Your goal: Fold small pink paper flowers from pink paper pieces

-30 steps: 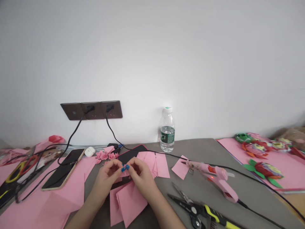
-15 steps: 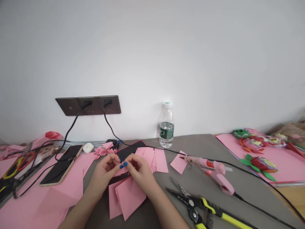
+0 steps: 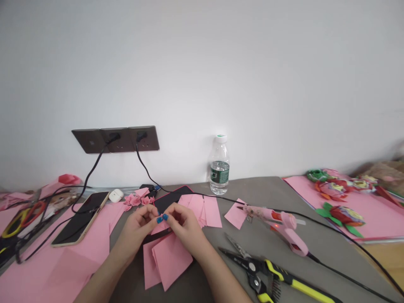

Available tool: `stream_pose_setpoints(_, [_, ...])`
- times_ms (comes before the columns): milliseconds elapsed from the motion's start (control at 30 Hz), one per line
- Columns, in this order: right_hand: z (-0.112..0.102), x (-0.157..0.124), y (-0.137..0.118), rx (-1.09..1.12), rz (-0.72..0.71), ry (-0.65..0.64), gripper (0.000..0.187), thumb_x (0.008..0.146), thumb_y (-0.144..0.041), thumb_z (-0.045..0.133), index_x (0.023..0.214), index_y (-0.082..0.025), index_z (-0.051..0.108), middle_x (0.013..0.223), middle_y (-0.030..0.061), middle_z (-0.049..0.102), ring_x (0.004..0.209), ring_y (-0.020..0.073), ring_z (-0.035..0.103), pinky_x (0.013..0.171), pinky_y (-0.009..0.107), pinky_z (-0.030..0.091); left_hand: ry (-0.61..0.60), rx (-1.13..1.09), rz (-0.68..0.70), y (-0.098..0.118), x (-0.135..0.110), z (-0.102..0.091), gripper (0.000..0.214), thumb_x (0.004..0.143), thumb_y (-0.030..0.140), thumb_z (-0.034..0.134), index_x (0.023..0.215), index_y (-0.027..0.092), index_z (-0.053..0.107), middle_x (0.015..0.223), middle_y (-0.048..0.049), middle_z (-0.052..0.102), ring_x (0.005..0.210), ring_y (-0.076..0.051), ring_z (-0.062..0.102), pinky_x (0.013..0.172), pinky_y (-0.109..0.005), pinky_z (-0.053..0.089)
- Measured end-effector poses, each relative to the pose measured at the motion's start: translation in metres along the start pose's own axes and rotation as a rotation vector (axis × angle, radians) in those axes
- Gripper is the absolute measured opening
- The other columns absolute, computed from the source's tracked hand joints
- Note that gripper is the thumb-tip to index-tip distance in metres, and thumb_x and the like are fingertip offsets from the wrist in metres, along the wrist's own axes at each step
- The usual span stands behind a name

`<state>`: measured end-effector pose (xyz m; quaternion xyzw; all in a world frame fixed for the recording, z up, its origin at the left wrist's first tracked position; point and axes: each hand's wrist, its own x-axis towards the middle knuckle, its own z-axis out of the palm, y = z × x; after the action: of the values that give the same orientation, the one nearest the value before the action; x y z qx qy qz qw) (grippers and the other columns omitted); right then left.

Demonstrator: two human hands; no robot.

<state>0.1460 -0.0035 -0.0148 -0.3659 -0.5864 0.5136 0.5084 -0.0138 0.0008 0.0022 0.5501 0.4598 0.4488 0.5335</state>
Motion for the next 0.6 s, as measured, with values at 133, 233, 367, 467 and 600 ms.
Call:
stream_pose_setpoints(133, [-0.0006, -0.0011, -0.0012, -0.038, -0.027, -0.003, 0.031, 0.087, -0.047, 0.060, 0.076, -0.019, 0.061, 0.069, -0.0001, 0.054, 0.063, 0.0146, 0.049, 0.059, 0.026, 0.039, -0.004, 0.002, -0.010, 0.0000, -0.0005, -0.0006, 0.024, 0.070, 0.032, 0.076, 0.071, 0.017, 0.057, 0.061, 0.0056, 0.047, 0.057, -0.010, 0.041, 0.053, -0.019, 0.031])
stream_pose_setpoints(233, [-0.0012, -0.0015, -0.0028, -0.053, -0.036, -0.010, 0.031, 0.088, -0.047, 0.060, 0.077, -0.019, 0.062, 0.069, 0.0004, 0.055, 0.064, 0.0151, 0.049, 0.060, 0.027, 0.039, -0.021, -0.010, -0.018, 0.0009, -0.0008, -0.0018, 0.025, 0.069, 0.033, 0.076, 0.071, 0.017, 0.056, 0.061, 0.0060, 0.047, 0.056, -0.010, 0.041, 0.053, -0.019, 0.031])
stream_pose_setpoints(367, [-0.0023, -0.0010, -0.0041, -0.033, -0.007, -0.032, 0.033, 0.087, -0.049, 0.060, 0.074, -0.019, 0.060, 0.068, -0.0008, 0.053, 0.064, 0.0144, 0.047, 0.061, 0.027, 0.037, -0.065, 0.006, -0.018, 0.0028, -0.0003, -0.0039, 0.024, 0.070, 0.032, 0.074, 0.071, 0.017, 0.055, 0.060, 0.0063, 0.046, 0.055, -0.009, 0.040, 0.053, -0.019, 0.030])
stream_pose_setpoints(467, [-0.0027, -0.0009, -0.0047, -0.003, 0.058, -0.077, 0.036, 0.085, -0.049, 0.062, 0.070, -0.018, 0.056, 0.065, -0.0029, 0.048, 0.062, 0.0128, 0.042, 0.059, 0.025, 0.033, -0.111, 0.031, -0.035, 0.0037, 0.0003, -0.0048, 0.023, 0.070, 0.029, 0.074, 0.070, 0.017, 0.054, 0.060, 0.0063, 0.046, 0.054, -0.009, 0.040, 0.052, -0.019, 0.030])
stream_pose_setpoints(600, [-0.0019, -0.0025, -0.0049, 0.021, 0.065, -0.086, 0.033, 0.086, -0.046, 0.061, 0.070, -0.018, 0.053, 0.066, -0.0030, 0.046, 0.063, 0.0127, 0.040, 0.060, 0.026, 0.031, -0.141, 0.021, -0.046, 0.0037, -0.0002, -0.0041, 0.021, 0.071, 0.027, 0.073, 0.073, 0.017, 0.055, 0.062, 0.0058, 0.047, 0.057, -0.010, 0.042, 0.053, -0.019, 0.032])
